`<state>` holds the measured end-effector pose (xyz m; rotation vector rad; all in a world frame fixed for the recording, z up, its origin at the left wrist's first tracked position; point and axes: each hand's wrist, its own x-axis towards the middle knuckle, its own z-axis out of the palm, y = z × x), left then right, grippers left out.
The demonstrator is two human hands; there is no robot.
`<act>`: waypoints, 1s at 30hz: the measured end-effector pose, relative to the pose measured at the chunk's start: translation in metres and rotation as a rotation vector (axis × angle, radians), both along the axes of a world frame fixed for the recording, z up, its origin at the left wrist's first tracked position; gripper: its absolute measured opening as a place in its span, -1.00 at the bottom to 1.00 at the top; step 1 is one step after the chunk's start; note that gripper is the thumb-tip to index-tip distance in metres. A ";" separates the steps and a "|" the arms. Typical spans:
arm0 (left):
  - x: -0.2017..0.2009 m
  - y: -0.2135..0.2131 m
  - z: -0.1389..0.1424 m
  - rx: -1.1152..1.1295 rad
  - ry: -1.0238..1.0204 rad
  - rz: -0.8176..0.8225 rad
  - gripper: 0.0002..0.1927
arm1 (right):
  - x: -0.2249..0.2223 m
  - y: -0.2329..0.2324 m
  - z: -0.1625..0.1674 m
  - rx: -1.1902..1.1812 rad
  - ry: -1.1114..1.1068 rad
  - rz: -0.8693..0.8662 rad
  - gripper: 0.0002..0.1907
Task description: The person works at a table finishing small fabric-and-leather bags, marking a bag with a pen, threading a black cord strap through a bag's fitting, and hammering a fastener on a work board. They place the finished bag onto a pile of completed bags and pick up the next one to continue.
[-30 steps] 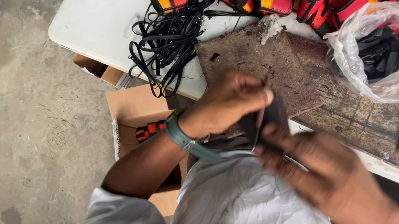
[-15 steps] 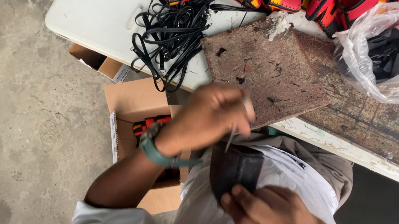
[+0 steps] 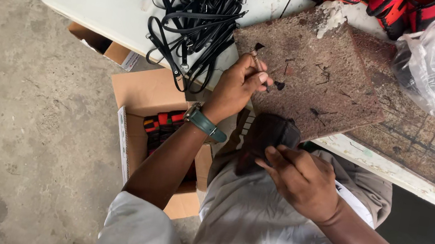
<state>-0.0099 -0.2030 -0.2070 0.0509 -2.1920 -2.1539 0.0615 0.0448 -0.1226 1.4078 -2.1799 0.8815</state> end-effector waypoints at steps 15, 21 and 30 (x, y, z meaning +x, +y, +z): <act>0.002 -0.017 0.025 -0.219 0.057 -0.143 -0.85 | 0.011 0.004 0.010 0.055 -0.037 -0.083 -0.63; 0.007 -0.022 0.030 -0.224 0.012 -0.131 -0.85 | 0.009 0.005 -0.005 0.083 -0.038 -0.032 -0.62; 0.003 -0.014 0.015 -0.268 0.103 -0.088 -0.85 | 0.013 0.028 -0.040 0.182 -0.274 -0.004 -0.58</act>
